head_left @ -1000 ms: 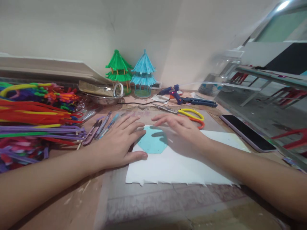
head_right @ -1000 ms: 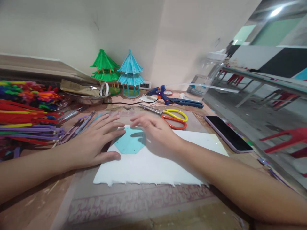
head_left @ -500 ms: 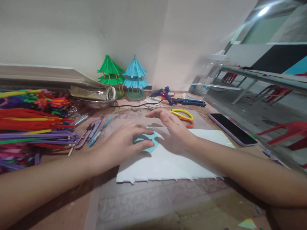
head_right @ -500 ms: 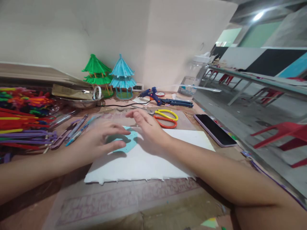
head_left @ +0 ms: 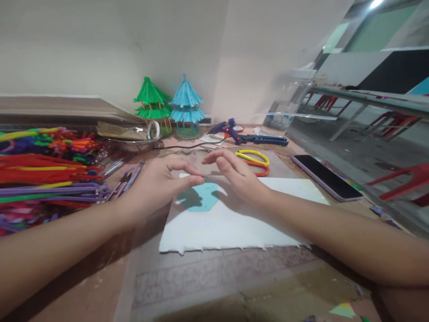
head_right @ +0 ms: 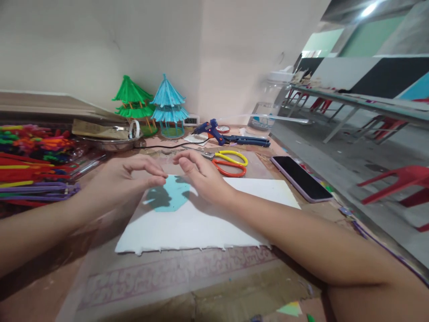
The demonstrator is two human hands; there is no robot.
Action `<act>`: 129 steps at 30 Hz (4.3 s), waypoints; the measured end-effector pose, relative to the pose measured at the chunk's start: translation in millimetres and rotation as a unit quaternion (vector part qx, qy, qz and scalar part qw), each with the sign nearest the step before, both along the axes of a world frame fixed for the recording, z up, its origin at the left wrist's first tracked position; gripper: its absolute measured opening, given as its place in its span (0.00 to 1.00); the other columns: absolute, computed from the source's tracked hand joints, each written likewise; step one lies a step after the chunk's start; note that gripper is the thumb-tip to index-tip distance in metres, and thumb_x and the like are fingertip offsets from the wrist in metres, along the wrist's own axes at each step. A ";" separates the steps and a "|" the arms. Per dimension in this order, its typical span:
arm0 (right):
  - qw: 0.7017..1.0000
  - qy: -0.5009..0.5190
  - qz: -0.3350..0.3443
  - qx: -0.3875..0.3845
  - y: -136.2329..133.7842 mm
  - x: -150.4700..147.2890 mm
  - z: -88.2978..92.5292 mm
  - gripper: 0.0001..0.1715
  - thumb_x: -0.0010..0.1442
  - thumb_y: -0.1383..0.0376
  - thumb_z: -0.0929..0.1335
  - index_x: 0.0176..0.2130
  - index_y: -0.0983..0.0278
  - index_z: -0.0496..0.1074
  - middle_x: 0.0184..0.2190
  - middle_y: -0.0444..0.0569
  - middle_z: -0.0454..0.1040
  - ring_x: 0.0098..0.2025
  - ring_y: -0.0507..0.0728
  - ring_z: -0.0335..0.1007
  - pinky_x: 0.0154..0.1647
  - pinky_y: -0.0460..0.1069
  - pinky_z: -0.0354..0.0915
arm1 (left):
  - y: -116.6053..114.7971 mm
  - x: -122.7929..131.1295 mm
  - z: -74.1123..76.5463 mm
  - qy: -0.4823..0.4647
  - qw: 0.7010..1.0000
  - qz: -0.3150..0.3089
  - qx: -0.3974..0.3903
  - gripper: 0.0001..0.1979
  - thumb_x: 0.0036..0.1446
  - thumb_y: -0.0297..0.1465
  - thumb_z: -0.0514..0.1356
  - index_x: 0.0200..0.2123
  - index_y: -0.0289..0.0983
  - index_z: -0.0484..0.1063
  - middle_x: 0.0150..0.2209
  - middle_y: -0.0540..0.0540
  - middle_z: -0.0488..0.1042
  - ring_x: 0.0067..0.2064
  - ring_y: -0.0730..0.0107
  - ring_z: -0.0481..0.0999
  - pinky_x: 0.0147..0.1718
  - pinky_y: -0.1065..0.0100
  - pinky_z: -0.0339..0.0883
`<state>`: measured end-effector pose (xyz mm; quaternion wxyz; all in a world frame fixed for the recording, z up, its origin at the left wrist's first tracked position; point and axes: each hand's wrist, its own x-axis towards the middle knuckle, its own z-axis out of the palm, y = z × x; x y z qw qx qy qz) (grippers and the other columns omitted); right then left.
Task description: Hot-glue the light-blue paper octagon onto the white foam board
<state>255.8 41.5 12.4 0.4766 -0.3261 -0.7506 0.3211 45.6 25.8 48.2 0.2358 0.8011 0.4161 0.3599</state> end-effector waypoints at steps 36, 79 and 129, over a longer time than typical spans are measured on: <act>0.998 -0.012 -0.011 -0.056 2.2 -1.9 -7.6 0.12 0.67 0.55 0.65 0.39 0.60 0.71 0.41 0.47 0.76 0.46 0.56 0.71 0.48 0.52 0.67 | 1.2 -24.0 -31.4 0.269 0.922 -0.198 0.196 0.18 0.69 0.34 0.52 0.53 0.38 0.78 0.49 0.39 0.77 0.52 0.55 0.75 0.54 0.53 0.68; 0.993 0.026 0.028 -0.110 3.5 -4.0 -19.5 0.10 0.66 0.57 0.65 0.40 0.60 0.70 0.39 0.47 0.73 0.43 0.57 0.69 0.42 0.52 0.65 | 30.3 -38.2 -12.9 0.308 0.939 -0.125 0.091 0.15 0.63 0.42 0.58 0.35 0.38 0.78 0.36 0.47 0.77 0.38 0.64 0.74 0.37 0.65 0.62; 0.986 -0.163 0.005 -0.034 3.3 0.4 -11.9 0.17 0.67 0.64 0.64 0.53 0.60 0.73 0.51 0.53 0.80 0.54 0.61 0.76 0.57 0.60 0.70 | 26.7 -36.9 -28.9 0.272 0.953 -0.107 0.077 0.23 0.64 0.44 0.59 0.56 0.37 0.73 0.57 0.38 0.73 0.59 0.52 0.70 0.58 0.55 0.62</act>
